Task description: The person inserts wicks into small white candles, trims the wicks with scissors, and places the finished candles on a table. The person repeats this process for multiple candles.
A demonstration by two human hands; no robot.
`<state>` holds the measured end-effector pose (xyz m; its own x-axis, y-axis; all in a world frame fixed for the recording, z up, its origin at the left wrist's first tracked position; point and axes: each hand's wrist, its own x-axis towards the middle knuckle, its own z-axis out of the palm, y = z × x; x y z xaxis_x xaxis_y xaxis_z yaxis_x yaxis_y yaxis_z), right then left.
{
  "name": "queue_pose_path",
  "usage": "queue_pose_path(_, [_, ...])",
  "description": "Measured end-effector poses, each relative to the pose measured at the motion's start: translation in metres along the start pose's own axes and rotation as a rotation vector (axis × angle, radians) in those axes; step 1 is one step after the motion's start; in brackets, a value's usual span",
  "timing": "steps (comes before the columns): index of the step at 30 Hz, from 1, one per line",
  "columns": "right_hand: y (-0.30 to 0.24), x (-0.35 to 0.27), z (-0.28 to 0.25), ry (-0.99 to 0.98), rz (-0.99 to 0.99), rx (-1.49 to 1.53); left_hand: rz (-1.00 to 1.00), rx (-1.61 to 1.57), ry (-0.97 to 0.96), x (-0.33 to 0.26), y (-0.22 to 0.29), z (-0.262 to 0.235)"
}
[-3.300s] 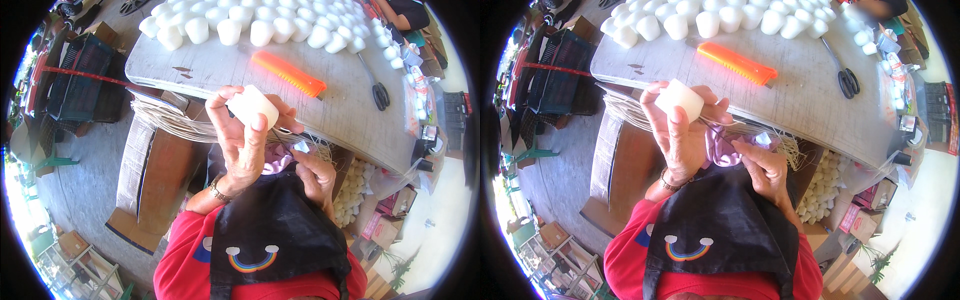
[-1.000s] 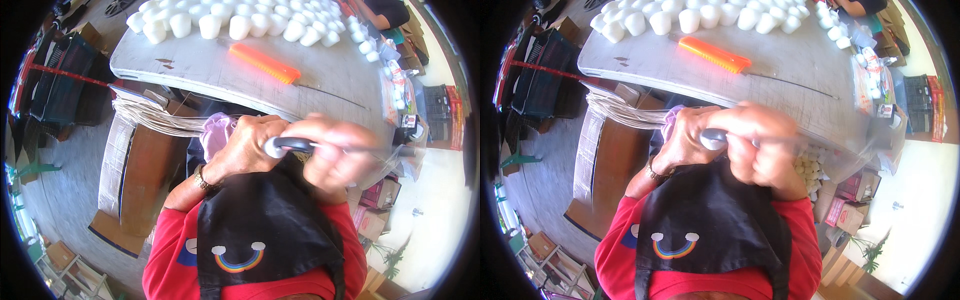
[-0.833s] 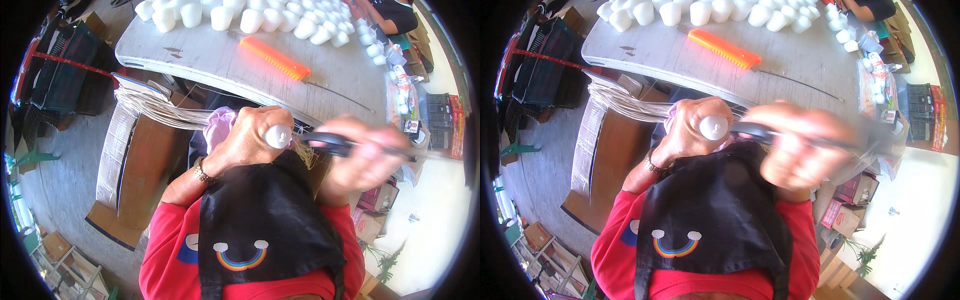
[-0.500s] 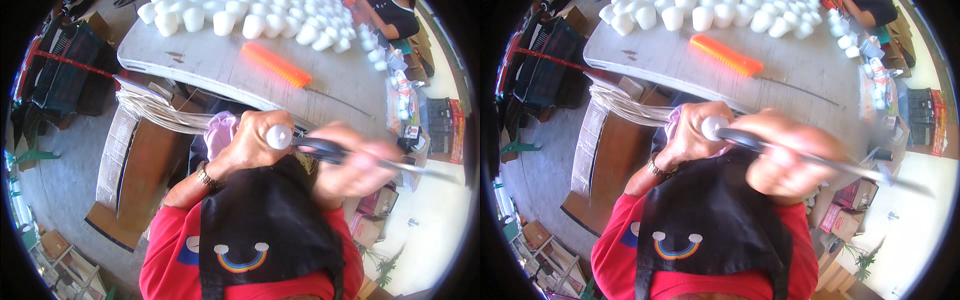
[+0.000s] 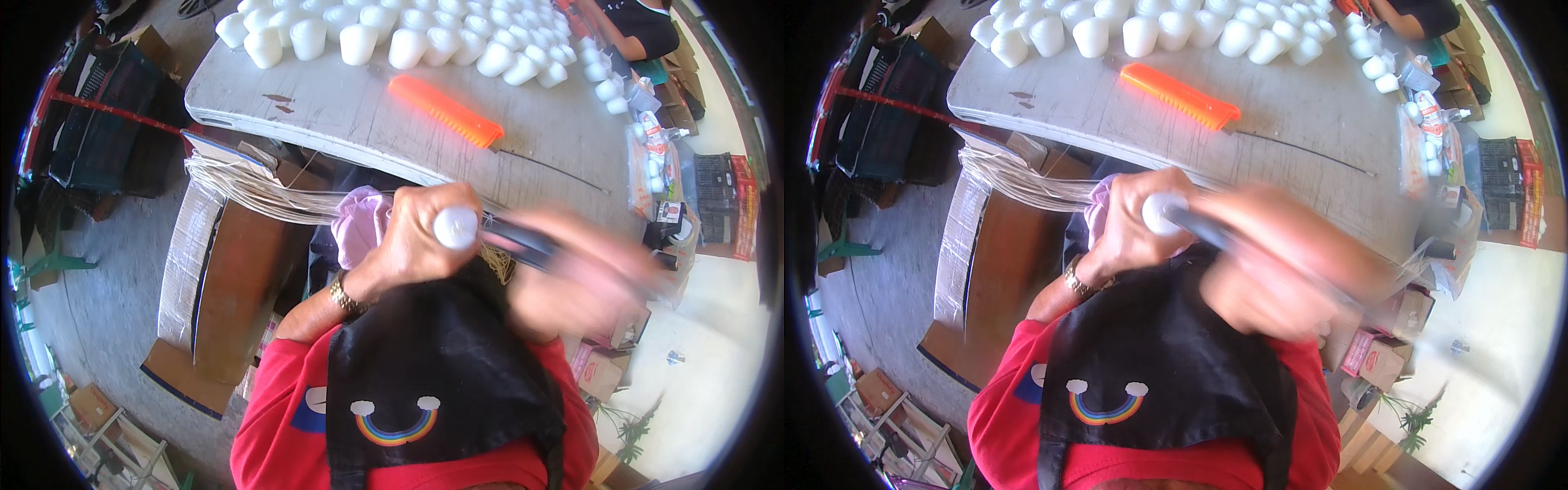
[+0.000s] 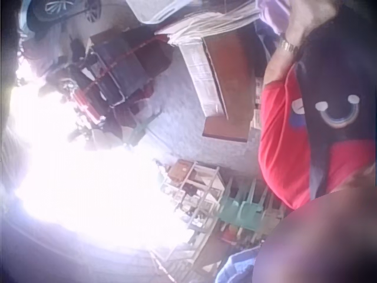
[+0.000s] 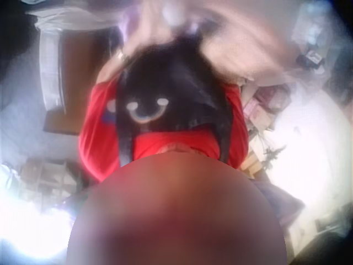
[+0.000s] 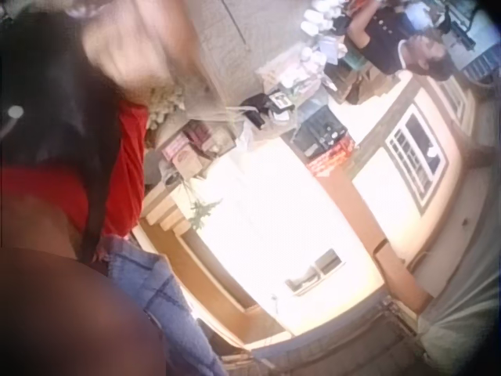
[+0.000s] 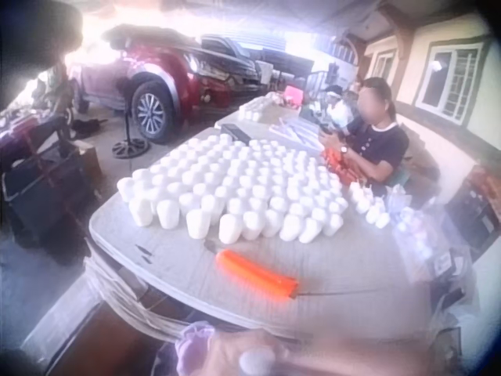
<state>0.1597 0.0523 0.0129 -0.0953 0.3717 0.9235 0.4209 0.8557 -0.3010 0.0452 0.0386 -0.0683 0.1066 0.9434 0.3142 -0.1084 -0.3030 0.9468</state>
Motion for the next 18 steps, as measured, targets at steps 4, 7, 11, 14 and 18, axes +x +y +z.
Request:
queue_pose_path(4, [0.011,-0.019,0.000,-0.062,0.120,0.079,0.019,0.089,0.008,-0.002,0.006,0.001])
queue_pose_path(7, [0.017,-0.028,-0.002,0.013,0.099,0.115,0.031,-0.009,0.032,0.004,0.004,-0.002])
queue_pose_path(11, [0.010,-0.029,0.000,-0.125,0.038,0.157,-0.061,0.061,0.023,0.002,0.008,-0.004])
queue_pose_path(14, [0.002,-0.019,-0.008,-0.248,0.215,0.358,0.017,0.176,0.050,0.000,0.012,-0.003])
queue_pose_path(18, [0.001,-0.008,-0.013,0.023,0.096,0.215,0.081,0.096,0.081,0.004,0.012,-0.005])
